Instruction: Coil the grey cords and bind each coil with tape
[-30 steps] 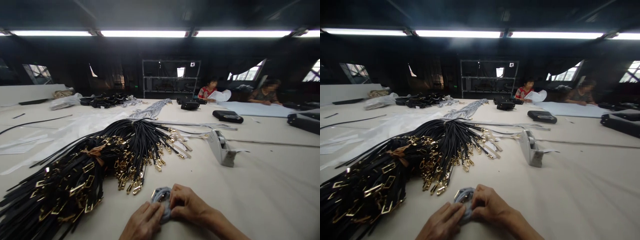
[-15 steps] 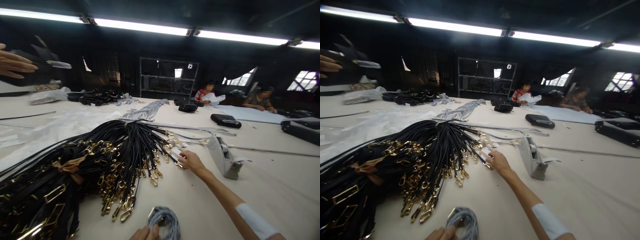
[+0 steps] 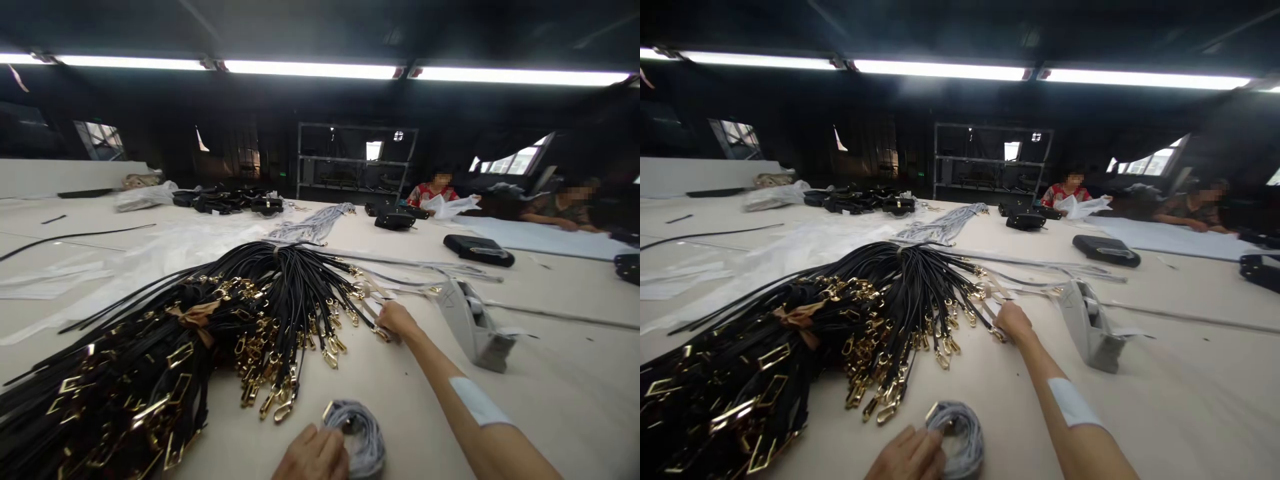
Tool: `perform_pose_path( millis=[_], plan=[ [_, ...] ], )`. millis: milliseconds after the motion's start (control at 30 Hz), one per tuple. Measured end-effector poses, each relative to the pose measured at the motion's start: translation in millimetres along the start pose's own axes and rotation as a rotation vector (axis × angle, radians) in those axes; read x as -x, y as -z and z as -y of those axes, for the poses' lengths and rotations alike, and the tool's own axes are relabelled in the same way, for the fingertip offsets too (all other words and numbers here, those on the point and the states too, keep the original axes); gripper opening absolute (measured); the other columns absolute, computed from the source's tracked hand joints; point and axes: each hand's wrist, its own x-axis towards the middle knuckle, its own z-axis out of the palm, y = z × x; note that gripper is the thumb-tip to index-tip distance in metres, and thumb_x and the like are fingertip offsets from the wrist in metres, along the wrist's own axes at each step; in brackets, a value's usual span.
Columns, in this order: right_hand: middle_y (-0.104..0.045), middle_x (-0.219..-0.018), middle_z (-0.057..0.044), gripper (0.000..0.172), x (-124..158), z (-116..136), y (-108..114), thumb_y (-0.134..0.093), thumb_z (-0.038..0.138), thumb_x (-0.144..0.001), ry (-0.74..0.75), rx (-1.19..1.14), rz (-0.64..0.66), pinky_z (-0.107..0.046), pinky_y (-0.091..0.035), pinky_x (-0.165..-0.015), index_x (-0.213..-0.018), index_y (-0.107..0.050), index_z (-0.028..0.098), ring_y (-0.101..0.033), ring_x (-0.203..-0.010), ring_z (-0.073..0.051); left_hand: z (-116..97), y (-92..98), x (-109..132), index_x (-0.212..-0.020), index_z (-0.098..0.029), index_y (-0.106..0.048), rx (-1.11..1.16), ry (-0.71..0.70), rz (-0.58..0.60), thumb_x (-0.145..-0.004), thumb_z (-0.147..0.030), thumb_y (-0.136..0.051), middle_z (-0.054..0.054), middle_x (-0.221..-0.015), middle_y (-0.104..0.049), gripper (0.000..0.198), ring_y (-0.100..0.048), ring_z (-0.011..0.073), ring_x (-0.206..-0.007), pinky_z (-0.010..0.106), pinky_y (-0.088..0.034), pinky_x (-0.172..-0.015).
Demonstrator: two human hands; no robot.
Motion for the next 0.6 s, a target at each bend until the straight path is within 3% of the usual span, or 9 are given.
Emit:
perform_pose_path(
  millis=[33,100,200,267,333,400,467,600],
  plan=[
    [-0.066,-0.097,-0.004,0.019,3.2,1.0,1.4,-0.062,0.033,-0.094,-0.004,-0.027,0.008,-0.035,-0.055,-0.076,-0.098,-0.064,0.014,-0.064,-0.083,-0.016,2.4,6.1,-2.9,-0.074,-0.02,-0.057,0.05,0.028,0.012,-0.097,-0.011,-0.032,0.001,-0.064,-0.063,0.035,-0.056,0.0145,-0.051,0.026,-0.04,-0.05],
    [-0.065,-0.092,-0.003,0.015,15.2,1.3,5.6,-0.063,0.029,-0.091,0.023,-0.104,-0.016,-0.036,-0.053,-0.079,-0.092,-0.063,0.014,-0.063,-0.085,-0.017,8.7,20.3,-6.5,-0.081,-0.019,-0.061,0.269,0.248,0.061,-0.098,-0.022,-0.04,0.004,-0.078,-0.066,0.027,-0.061,0.0163,-0.065,0.025,-0.045,-0.059],
    [-0.065,-0.087,-0.003,0.011,49.9,-0.7,14.6,-0.058,0.026,-0.09,0.145,-0.292,-0.056,-0.032,-0.051,-0.08,-0.091,-0.06,0.015,-0.063,-0.086,-0.018,19.2,40.8,-8.6,-0.082,-0.018,-0.065,0.848,0.869,0.107,-0.094,-0.042,-0.053,0.005,-0.081,-0.064,0.029,-0.058,0.0166,-0.073,0.024,-0.045,-0.065],
    [-0.066,-0.085,-0.002,0.017,84.8,-1.7,20.2,-0.056,0.031,-0.089,0.244,-0.43,-0.008,-0.028,-0.052,-0.077,-0.097,-0.059,0.016,-0.064,-0.081,-0.017,22.7,49.1,-8.6,-0.084,-0.016,-0.067,1.226,1.25,0.012,-0.084,-0.054,-0.064,0.004,-0.076,-0.063,0.039,-0.052,0.0131,-0.064,0.021,-0.042,-0.058],
    [-0.066,-0.081,-0.001,0.027,125.9,-0.8,23.5,-0.06,0.04,-0.085,0.332,-0.563,0.116,-0.026,-0.052,-0.069,-0.098,-0.061,0.017,-0.063,-0.072,-0.015,21.2,51.9,-7.4,-0.092,-0.014,-0.069,1.475,1.474,-0.12,-0.07,-0.058,-0.077,0.004,-0.078,-0.066,0.05,-0.048,0.0094,-0.057,0.019,-0.04,-0.053],
    [-0.064,-0.073,0.0,0.029,166.7,2.2,23.2,-0.065,0.043,-0.079,0.368,-0.689,0.285,-0.024,-0.048,-0.057,-0.091,-0.065,0.016,-0.059,-0.061,-0.013,14.7,51.1,-5.7,-0.097,-0.014,-0.07,1.578,1.562,-0.19,-0.062,-0.054,-0.085,0.005,-0.085,-0.068,0.056,-0.047,0.0077,-0.057,0.018,-0.04,-0.053],
    [-0.061,-0.068,0.001,0.024,199.8,6.7,19.3,-0.066,0.039,-0.076,0.348,-0.75,0.397,-0.021,-0.041,-0.048,-0.086,-0.067,0.017,-0.054,-0.055,-0.012,4.7,50.0,-4.6,-0.1,-0.015,-0.07,1.622,1.562,-0.203,-0.062,-0.051,-0.086,0.006,-0.088,-0.069,0.054,-0.048,0.0077,-0.059,0.017,-0.04,-0.054],
    [-0.058,-0.062,0.002,0.013,229.6,12.9,6.2,-0.064,0.029,-0.075,0.323,-0.699,0.323,-0.021,-0.04,-0.049,-0.078,-0.068,0.017,-0.052,-0.054,-0.011,-16.8,55.9,-8.3,-0.102,-0.015,-0.069,1.569,1.4,-0.164,-0.076,-0.051,-0.077,0.003,-0.082,-0.065,0.044,-0.046,0.0097,-0.064,0.019,-0.039,-0.059]
  ],
)
